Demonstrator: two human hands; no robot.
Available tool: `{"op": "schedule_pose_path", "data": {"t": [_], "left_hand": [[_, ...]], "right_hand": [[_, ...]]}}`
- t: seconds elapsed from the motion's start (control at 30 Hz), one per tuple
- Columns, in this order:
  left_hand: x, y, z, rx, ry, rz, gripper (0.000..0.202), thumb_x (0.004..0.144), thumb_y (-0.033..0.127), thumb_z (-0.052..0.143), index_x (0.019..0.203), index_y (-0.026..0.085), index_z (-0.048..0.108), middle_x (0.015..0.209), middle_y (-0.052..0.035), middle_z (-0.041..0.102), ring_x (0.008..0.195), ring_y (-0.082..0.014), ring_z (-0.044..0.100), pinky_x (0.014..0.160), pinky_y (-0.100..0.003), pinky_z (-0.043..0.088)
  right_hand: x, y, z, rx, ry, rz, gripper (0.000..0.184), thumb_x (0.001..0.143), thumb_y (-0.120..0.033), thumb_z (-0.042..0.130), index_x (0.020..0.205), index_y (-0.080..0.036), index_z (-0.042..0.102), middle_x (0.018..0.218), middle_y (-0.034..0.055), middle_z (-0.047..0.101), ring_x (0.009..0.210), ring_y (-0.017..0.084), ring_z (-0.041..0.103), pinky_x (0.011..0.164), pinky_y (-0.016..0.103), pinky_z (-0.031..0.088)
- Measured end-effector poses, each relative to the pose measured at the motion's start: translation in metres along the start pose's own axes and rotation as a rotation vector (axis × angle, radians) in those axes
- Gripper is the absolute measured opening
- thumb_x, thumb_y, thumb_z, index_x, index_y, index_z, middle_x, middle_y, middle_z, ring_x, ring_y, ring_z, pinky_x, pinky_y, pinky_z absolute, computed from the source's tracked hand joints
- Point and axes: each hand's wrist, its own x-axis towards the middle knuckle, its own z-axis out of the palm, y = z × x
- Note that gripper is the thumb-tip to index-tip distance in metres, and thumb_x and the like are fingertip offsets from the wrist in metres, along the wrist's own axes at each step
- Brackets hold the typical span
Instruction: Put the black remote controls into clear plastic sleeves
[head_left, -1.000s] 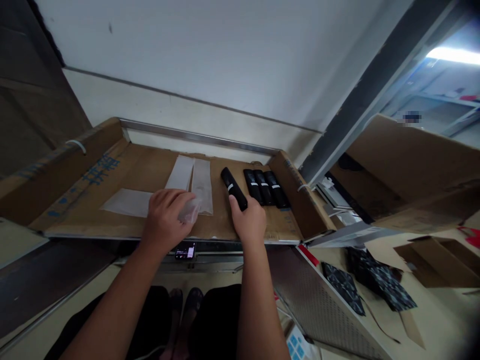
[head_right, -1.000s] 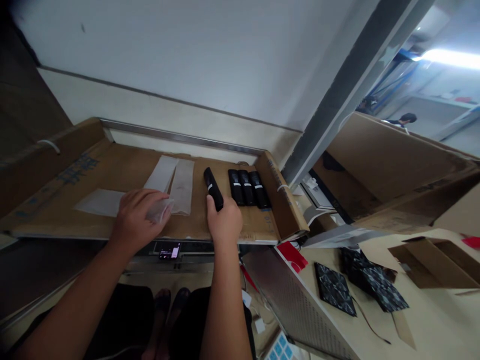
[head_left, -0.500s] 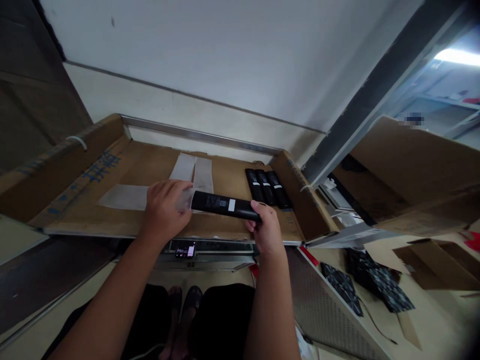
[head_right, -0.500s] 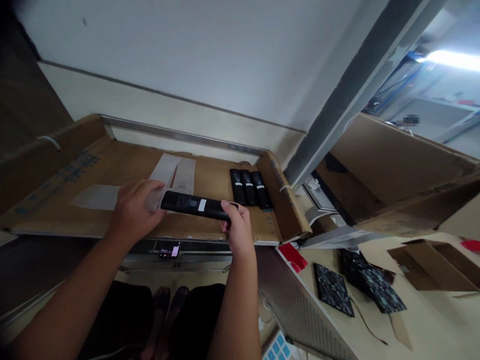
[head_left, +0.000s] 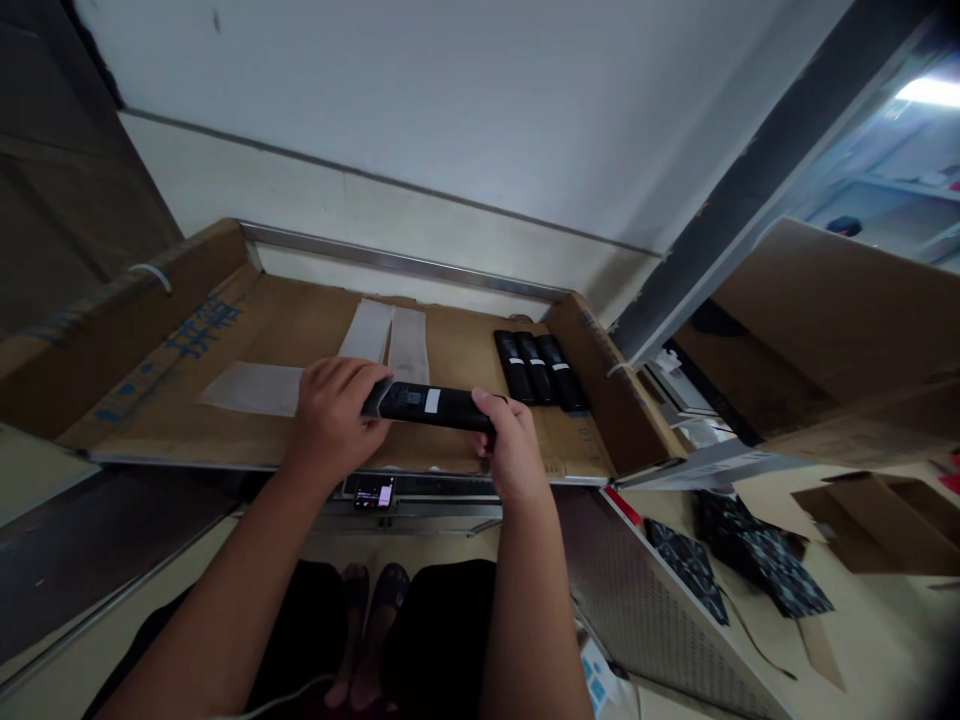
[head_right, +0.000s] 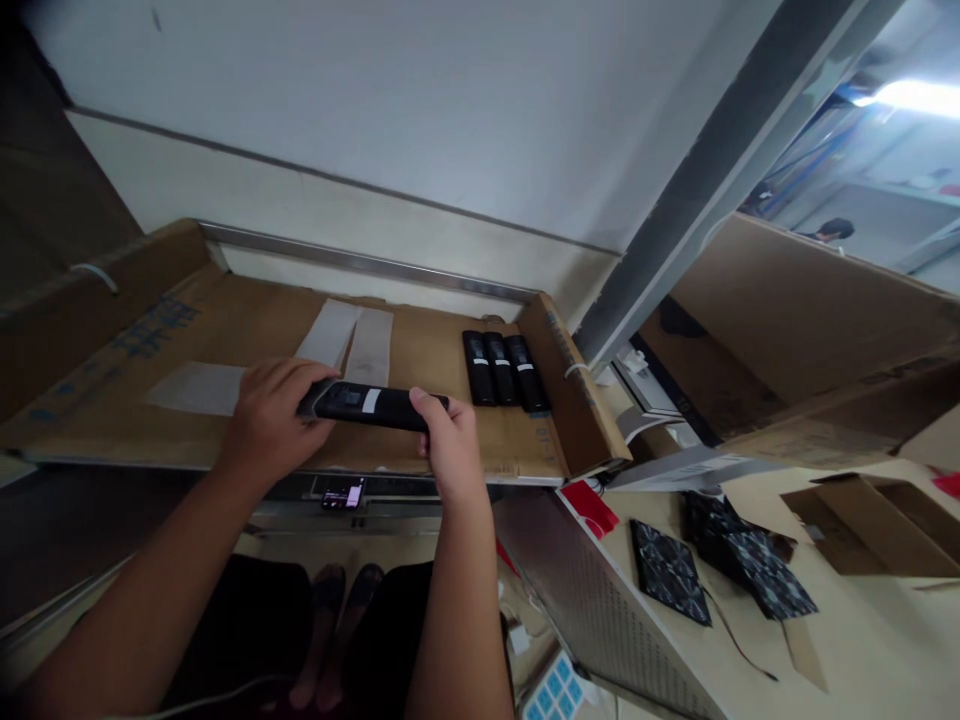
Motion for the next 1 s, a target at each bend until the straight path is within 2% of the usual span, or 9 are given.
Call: {"op": "schedule_pose_path", "data": {"t": [0.2,0.37,0.47,0.57,0.63,0.73,0.83,1.0], "left_hand": [[0.0,0.003,0.0,-0.011,0.003,0.031,0.027,0.082,0.016,0.061,0.108,0.022,0.068,0.104,-0.0077,0.073,0.103,-0.0304,0.066,0.101,-0.049,0.045],[-0.004,0.008,-0.005,-0.113,0.044,0.06,0.046,0.081,0.022,0.063,0.126,0.022,0.061,0.126,-0.011,0.068,0.119,-0.0326,0.063,0.11,-0.051,0.043],[-0.007,0.01,-0.007,-0.161,0.118,0.002,0.047,0.083,0.022,0.06,0.13,0.02,0.058,0.132,-0.0135,0.064,0.124,-0.0327,0.06,0.111,-0.051,0.045],[-0.008,0.01,-0.006,-0.063,0.198,-0.116,0.025,0.088,0.024,0.062,0.112,0.02,0.062,0.115,-0.0128,0.067,0.111,-0.0316,0.063,0.103,-0.049,0.048],[-0.008,0.01,-0.005,0.005,0.196,-0.177,0.013,0.09,0.029,0.064,0.1,0.021,0.06,0.098,-0.0093,0.066,0.099,-0.0295,0.064,0.096,-0.047,0.05],[-0.007,0.012,-0.004,0.025,0.171,-0.216,0.01,0.093,0.03,0.062,0.094,0.021,0.057,0.086,-0.0055,0.064,0.086,-0.0254,0.064,0.085,-0.041,0.051],[-0.005,0.014,-0.005,0.033,0.144,-0.238,0.008,0.094,0.026,0.057,0.087,0.022,0.055,0.081,-0.0041,0.064,0.078,-0.0229,0.063,0.076,-0.036,0.049],[-0.003,0.013,-0.007,0.067,0.097,-0.275,0.009,0.089,0.022,0.056,0.08,0.023,0.055,0.077,-0.0034,0.064,0.074,-0.0227,0.063,0.072,-0.035,0.048]], "right_hand": [[-0.004,0.003,0.017,-0.085,-0.05,0.004,0.049,0.078,-0.056,0.076,0.055,-0.023,0.049,0.044,-0.0067,0.042,0.039,0.008,0.037,0.039,0.023,0.025],[-0.004,0.003,0.02,-0.104,-0.04,-0.006,0.049,0.08,-0.057,0.074,0.056,-0.022,0.049,0.045,-0.0061,0.044,0.041,0.008,0.037,0.041,0.023,0.028],[-0.002,0.004,0.017,-0.098,-0.039,-0.016,0.05,0.08,-0.059,0.074,0.056,-0.022,0.049,0.045,-0.0058,0.045,0.042,0.009,0.039,0.042,0.022,0.029],[-0.001,0.006,0.015,-0.103,-0.065,-0.043,0.05,0.082,-0.06,0.073,0.058,-0.022,0.05,0.047,-0.0057,0.045,0.043,0.009,0.04,0.044,0.022,0.029],[-0.001,0.008,0.015,-0.115,-0.096,-0.064,0.05,0.083,-0.061,0.072,0.06,-0.022,0.05,0.049,-0.0056,0.046,0.044,0.009,0.04,0.044,0.022,0.03],[-0.001,0.01,0.014,-0.154,-0.146,-0.11,0.05,0.086,-0.06,0.07,0.061,-0.021,0.051,0.051,-0.0054,0.047,0.046,0.009,0.04,0.047,0.022,0.03],[-0.002,0.011,0.013,-0.214,-0.18,-0.154,0.049,0.089,-0.059,0.069,0.063,-0.021,0.052,0.054,-0.0055,0.046,0.05,0.009,0.04,0.049,0.023,0.028],[-0.004,0.012,0.016,-0.256,-0.203,-0.189,0.051,0.089,-0.061,0.068,0.064,-0.021,0.05,0.055,-0.0057,0.044,0.052,0.01,0.04,0.051,0.024,0.027]]}}
